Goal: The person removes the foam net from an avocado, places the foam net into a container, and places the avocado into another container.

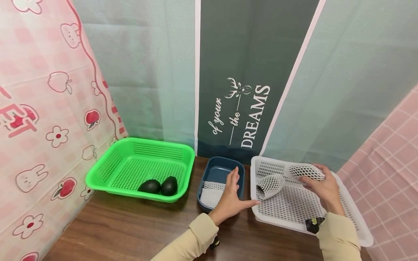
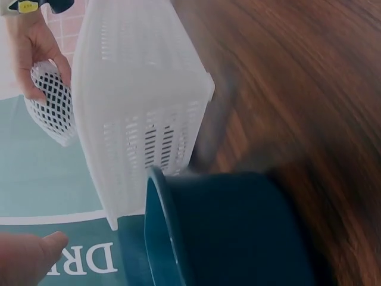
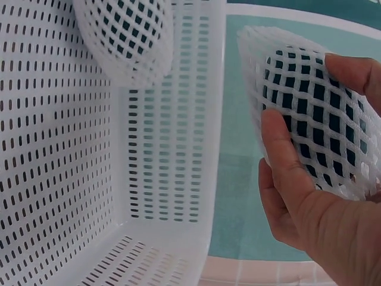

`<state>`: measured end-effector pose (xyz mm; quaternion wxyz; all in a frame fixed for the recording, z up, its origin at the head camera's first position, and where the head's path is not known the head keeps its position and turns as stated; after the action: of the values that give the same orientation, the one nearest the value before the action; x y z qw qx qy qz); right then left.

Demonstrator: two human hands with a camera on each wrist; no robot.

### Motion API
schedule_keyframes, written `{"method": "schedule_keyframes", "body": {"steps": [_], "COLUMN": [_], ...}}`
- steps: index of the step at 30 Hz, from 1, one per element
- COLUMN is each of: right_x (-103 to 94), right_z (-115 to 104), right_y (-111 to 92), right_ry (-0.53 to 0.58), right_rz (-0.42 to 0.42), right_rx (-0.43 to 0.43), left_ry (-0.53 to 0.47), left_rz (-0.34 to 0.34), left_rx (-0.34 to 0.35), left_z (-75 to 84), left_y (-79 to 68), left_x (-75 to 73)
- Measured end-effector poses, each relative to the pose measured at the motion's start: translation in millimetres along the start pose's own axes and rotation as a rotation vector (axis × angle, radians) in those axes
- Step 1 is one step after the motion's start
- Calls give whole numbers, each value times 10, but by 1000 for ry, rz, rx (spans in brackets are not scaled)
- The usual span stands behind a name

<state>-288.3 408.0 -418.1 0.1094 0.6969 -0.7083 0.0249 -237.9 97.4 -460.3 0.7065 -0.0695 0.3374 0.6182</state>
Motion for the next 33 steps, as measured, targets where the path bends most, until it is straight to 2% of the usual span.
{"method": "schedule_keyframes", "body": {"steps": [4,9,16,23,30,33], "right_x": [36,90,240,385,566,672], "right_z": [-42,-98,-144,-209,-308,-311], "right_y": [-54,-136,-247,-361,-482,-533], "right_ry": [27,52,75,4,-259,-331], "right_rz": [13,38,20,30,72,65], "right_rx": [-7,-24,-101,-133,-120,-127], "left_ry": [-6,-77,-125,-110,-136,-161], "left_rz": [-4,-6,16,24,33,33], "left_rx": [-5,4,1,5,40,62], "left_z": [-27,-33,26,27,-6,2], "left_y": [-15,-37,-69,-100,-160,-204], "left_x": [-67,-180,-376,-486,-581,-630]}}
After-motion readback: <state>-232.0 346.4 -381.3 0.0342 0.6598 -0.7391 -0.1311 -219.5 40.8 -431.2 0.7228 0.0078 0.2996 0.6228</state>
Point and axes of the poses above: each hand's wrist, its own y-axis towards the middle knuckle, its own x-axis out of the palm, z = x × y, the point moved 2 cm from there along y, towards the middle knuckle, and after that the axes turned 14 degrees about y, right-handed, at the moved point
